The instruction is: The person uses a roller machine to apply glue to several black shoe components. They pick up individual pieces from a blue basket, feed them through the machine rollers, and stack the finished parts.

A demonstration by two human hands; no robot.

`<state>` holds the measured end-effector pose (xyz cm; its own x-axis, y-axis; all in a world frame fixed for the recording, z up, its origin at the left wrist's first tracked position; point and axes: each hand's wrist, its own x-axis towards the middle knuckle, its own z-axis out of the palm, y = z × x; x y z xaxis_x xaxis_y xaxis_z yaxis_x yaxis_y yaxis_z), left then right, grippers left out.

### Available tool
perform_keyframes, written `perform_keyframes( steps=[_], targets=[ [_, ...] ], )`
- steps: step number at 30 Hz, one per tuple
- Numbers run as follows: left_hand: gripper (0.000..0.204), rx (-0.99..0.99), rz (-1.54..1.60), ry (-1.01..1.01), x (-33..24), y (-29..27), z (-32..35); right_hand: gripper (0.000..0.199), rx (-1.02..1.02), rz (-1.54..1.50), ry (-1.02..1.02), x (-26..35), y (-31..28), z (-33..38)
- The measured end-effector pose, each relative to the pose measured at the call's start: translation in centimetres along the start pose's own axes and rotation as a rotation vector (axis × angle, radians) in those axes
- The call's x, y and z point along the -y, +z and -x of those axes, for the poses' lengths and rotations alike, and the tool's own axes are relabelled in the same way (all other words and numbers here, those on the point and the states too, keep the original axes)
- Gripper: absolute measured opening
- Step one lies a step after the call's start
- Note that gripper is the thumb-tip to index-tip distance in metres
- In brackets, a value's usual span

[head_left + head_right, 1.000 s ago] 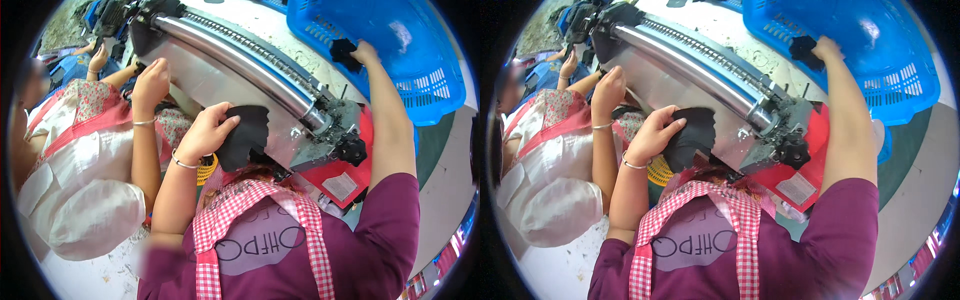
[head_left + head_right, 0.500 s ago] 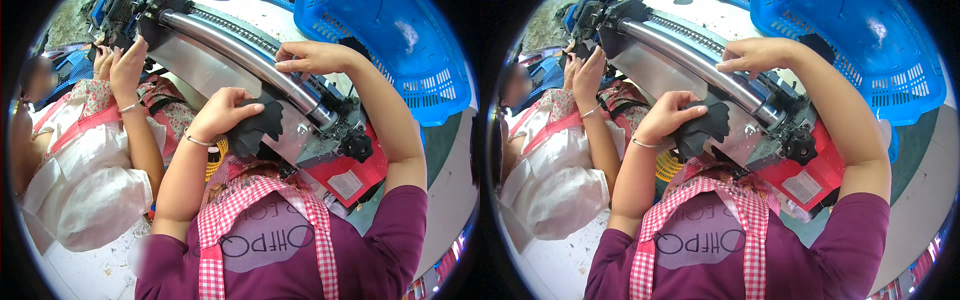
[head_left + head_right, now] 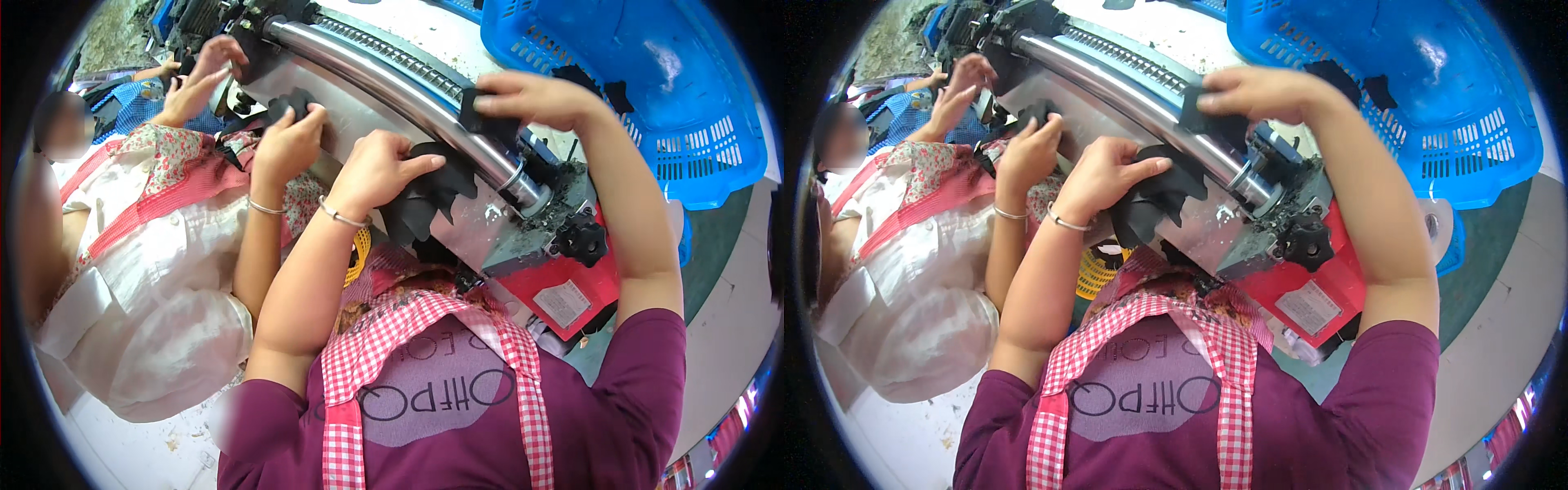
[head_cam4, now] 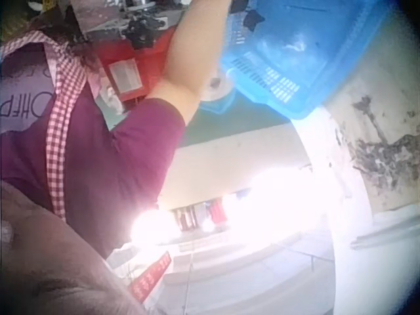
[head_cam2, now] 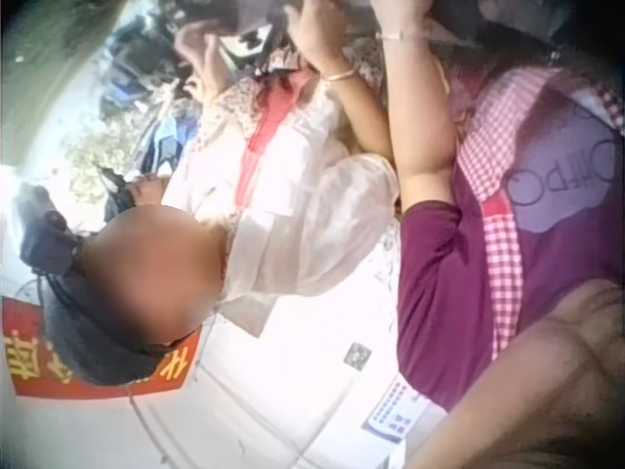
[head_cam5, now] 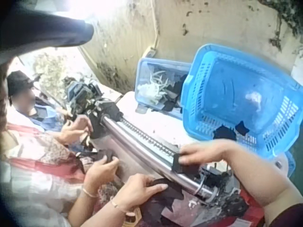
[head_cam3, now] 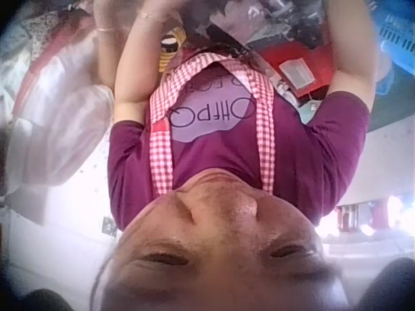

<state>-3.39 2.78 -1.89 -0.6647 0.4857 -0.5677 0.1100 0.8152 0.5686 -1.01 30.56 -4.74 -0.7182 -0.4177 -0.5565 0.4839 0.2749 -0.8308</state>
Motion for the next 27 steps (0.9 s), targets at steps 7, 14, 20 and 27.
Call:
perform_keyframes(
  steps=[7, 14, 20, 27],
  targets=[
    [0.047, -0.103, 0.009, 0.017, 0.4, 0.8, 0.2, 0.054, -0.010, 0.233, -0.050, 0.3, 0.5, -0.3],
    [0.032, 0.152, 0.600, -0.055, 1.3, 0.7, 2.5, 0.032, -0.205, 0.514, -0.193, -0.4, -0.1, -0.7],
    [0.018, 0.523, 1.205, -0.159, 1.7, 3.4, 6.8, 0.040, -0.804, 0.093, -0.058, -8.9, -13.8, 2.1],
    [0.021, 0.206, 0.653, 0.014, 3.3, 3.1, 5.5, 0.084, -1.118, 0.862, 0.672, -14.3, -12.6, 1.9]
  ],
)
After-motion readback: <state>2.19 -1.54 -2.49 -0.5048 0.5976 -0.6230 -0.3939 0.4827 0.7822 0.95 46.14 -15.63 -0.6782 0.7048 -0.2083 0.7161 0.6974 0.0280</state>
